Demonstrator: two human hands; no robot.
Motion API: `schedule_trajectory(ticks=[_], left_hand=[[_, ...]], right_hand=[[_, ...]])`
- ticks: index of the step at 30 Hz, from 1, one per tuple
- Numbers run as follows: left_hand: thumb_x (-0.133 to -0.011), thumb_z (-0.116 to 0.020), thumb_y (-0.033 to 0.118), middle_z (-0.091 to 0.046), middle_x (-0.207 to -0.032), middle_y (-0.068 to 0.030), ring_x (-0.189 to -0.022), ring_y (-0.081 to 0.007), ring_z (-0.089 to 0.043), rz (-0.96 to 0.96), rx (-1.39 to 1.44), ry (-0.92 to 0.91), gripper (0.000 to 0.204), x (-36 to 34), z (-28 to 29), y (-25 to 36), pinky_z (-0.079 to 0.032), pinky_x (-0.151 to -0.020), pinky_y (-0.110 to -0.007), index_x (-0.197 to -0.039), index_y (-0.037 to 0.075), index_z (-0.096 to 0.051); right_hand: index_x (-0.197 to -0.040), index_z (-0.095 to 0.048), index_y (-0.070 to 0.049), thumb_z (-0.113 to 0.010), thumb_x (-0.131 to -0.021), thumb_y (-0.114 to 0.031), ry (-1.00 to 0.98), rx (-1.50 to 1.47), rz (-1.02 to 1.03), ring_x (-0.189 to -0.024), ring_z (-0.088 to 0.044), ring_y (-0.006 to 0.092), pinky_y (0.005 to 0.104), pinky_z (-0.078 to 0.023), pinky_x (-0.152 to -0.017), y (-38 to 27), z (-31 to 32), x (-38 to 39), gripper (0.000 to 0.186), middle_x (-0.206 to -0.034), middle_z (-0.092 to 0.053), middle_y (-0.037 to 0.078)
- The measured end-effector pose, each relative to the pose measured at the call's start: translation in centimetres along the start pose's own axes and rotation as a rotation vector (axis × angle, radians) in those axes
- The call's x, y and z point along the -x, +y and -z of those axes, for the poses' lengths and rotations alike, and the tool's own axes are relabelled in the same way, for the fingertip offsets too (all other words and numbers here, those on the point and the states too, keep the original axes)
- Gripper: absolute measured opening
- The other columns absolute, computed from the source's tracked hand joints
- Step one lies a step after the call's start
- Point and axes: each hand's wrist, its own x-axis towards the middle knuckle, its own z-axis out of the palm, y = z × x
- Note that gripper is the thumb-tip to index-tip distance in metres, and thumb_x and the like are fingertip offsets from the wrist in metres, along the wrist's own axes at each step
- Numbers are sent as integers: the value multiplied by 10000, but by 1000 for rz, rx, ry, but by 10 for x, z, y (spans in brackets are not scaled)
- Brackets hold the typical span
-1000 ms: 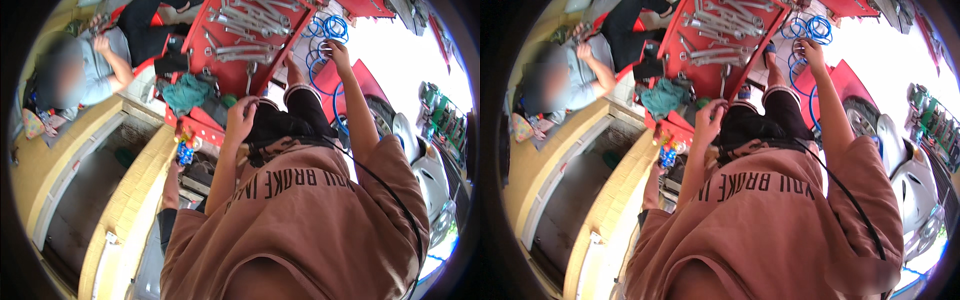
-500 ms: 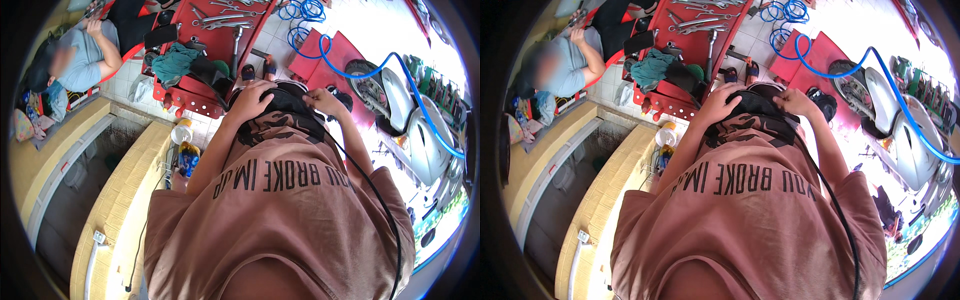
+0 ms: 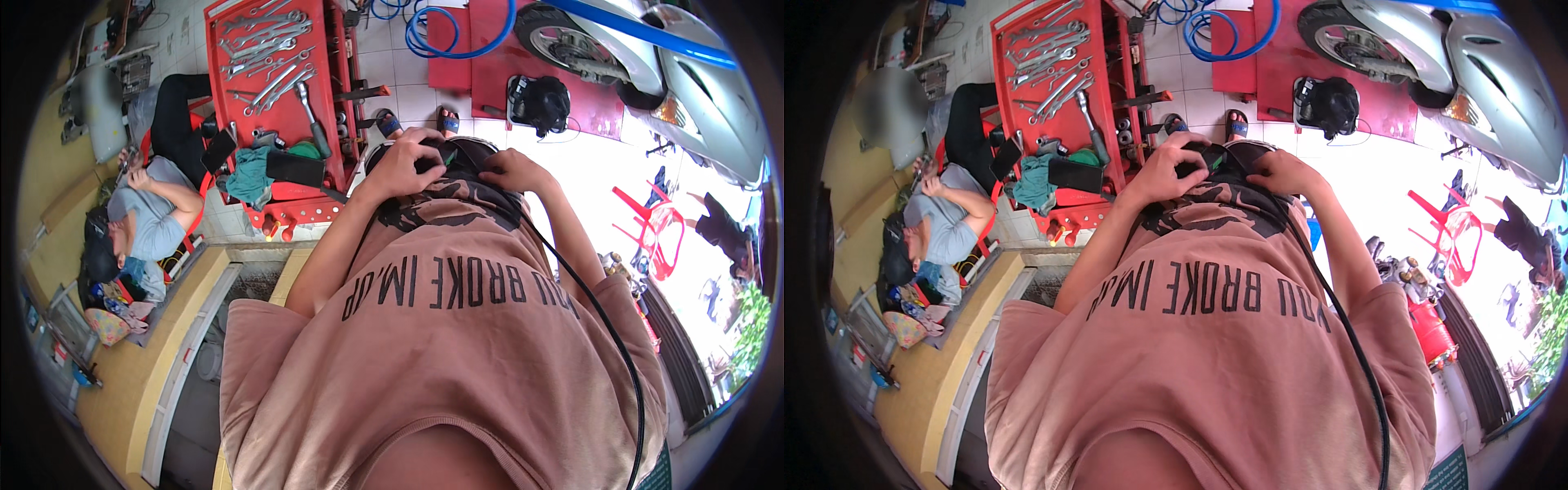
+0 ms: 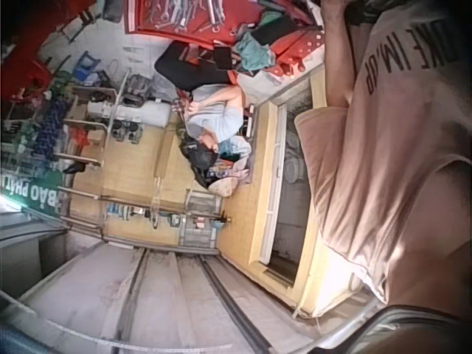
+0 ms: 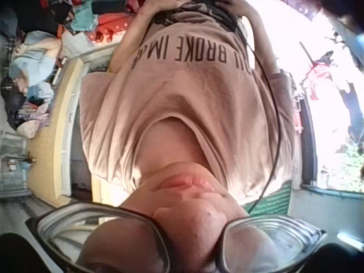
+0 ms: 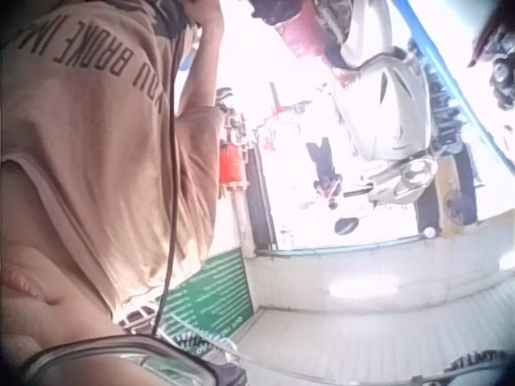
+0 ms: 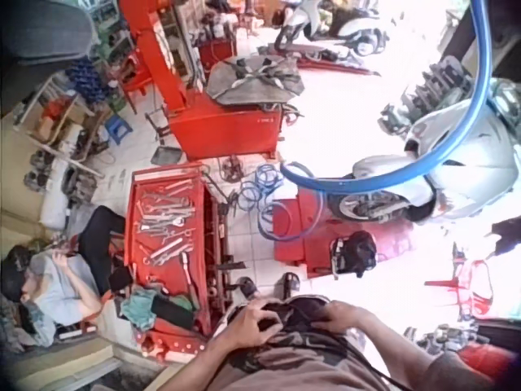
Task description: The person uses a blue-handled screwdriver to tighten a bolt on the underside of a white motorcycle. They repeatedly insert the tool, turn it, and reposition it to secure the fastener. A metal drain pan is placed beneath the motorcycle to catch drips. The person then picks up a wrench and places it on a red tool cart.
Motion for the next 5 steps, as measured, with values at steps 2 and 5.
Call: schedule_trajectory(ticks=[2,5], left_hand=[[-783,-674,148,-588,-1131,-167,-1016,-318,-574,106,-42,26,161,-24,-17,-5,-445,-904,-393,-877,19,-653],[-815,-678,197,-580,-1149,-192,-1076,-320,-570,350,-124,-26,304,-62,-42,-20,-435,-944,-400,-1057,27,-607]], right_hand=[[-885,-679,-7,-624,-834,-248,-45,49,-3,-729,-642,341,408,-495,-689,9,12,4,252,-775,-653,204],[-906,-696,-25,-647,-809,-291,-55,82,23,-793,-650,344,413,-502,-733,31,24,10,286,-820,-665,205]])
